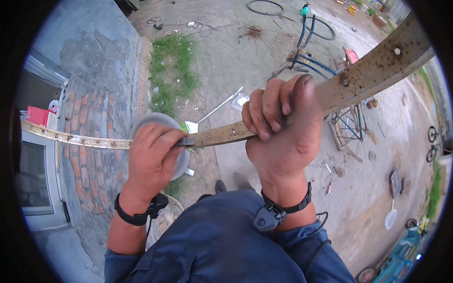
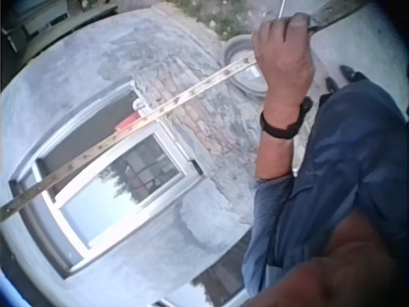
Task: The person scrubs a metal bicycle rim with a small abrasive block, then moves to a second, rustier rim and scrubs it as well. The person carries the cleaned rim into a room and places it on a table.
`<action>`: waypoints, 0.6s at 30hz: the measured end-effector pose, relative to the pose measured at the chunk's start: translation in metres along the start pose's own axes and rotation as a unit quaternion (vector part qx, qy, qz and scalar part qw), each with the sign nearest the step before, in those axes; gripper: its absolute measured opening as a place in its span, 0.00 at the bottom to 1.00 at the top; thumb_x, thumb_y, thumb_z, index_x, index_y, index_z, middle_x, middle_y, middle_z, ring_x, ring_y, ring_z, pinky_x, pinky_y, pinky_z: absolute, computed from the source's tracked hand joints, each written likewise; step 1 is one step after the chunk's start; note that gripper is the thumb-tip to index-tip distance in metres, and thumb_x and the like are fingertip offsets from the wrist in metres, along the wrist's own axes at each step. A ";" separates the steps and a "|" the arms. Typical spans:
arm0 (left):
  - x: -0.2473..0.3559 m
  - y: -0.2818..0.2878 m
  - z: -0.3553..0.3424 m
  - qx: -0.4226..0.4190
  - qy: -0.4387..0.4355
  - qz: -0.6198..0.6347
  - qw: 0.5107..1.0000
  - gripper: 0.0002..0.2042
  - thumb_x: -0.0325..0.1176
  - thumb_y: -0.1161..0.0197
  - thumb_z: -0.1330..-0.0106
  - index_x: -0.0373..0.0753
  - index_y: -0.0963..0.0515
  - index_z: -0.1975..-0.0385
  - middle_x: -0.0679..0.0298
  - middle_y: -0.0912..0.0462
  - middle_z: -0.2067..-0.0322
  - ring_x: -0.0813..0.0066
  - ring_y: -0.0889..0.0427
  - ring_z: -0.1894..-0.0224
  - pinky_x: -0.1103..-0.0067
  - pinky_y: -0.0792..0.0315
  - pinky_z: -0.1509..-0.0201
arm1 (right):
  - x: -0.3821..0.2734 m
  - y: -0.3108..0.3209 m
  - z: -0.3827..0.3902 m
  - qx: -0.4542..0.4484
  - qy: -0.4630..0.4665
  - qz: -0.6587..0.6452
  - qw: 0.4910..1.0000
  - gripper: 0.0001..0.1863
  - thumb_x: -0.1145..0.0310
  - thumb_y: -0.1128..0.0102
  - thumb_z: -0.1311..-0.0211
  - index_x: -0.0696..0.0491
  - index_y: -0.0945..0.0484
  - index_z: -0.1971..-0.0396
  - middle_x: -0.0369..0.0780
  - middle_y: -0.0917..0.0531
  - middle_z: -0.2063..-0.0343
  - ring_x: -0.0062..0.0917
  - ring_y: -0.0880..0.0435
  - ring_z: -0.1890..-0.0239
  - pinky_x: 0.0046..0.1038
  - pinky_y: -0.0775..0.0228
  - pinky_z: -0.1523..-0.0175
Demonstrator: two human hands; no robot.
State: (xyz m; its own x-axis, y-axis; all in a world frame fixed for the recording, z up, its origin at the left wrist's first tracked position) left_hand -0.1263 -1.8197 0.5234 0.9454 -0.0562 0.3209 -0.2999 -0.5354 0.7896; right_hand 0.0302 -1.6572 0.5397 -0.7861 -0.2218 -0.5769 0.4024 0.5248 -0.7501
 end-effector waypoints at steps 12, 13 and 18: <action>-0.012 0.007 0.010 -0.024 0.029 -0.009 0.999 0.15 0.25 0.30 0.43 0.41 0.18 0.55 0.61 0.18 0.66 0.58 0.20 0.62 0.66 0.30 0.59 | -0.001 0.006 0.003 -0.005 -0.005 -0.015 1.000 0.23 0.48 0.51 0.21 0.45 0.37 0.77 0.28 0.41 0.85 0.15 0.44 0.84 0.23 0.48 0.75; -0.007 0.002 0.003 -0.022 0.026 0.011 0.999 0.14 0.25 0.30 0.43 0.41 0.18 0.55 0.61 0.18 0.66 0.57 0.20 0.62 0.66 0.30 0.59 | 0.000 0.006 -0.001 0.003 -0.015 -0.015 1.000 0.23 0.48 0.51 0.22 0.45 0.38 0.76 0.28 0.41 0.85 0.15 0.45 0.85 0.23 0.50 0.75; -0.012 0.008 -0.010 -0.061 0.039 0.014 0.997 0.14 0.26 0.30 0.42 0.40 0.18 0.56 0.60 0.19 0.67 0.55 0.20 0.62 0.66 0.29 0.57 | -0.007 0.004 -0.010 0.026 -0.016 -0.009 0.999 0.22 0.49 0.51 0.22 0.45 0.40 0.76 0.29 0.42 0.86 0.15 0.46 0.86 0.24 0.51 0.76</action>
State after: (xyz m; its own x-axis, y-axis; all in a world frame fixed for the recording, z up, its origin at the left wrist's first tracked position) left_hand -0.1410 -1.8152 0.5311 0.9249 -0.0012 0.3801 -0.3439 -0.4284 0.8356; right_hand 0.0322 -1.6455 0.5442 -0.7786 -0.2576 -0.5722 0.4124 0.4773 -0.7760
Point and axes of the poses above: each hand's wrist, its own z-axis away from the middle knuckle, its own y-axis out of the back of the hand, x = y × z, the point moved 3 cm from there along -z, towards the middle knuckle
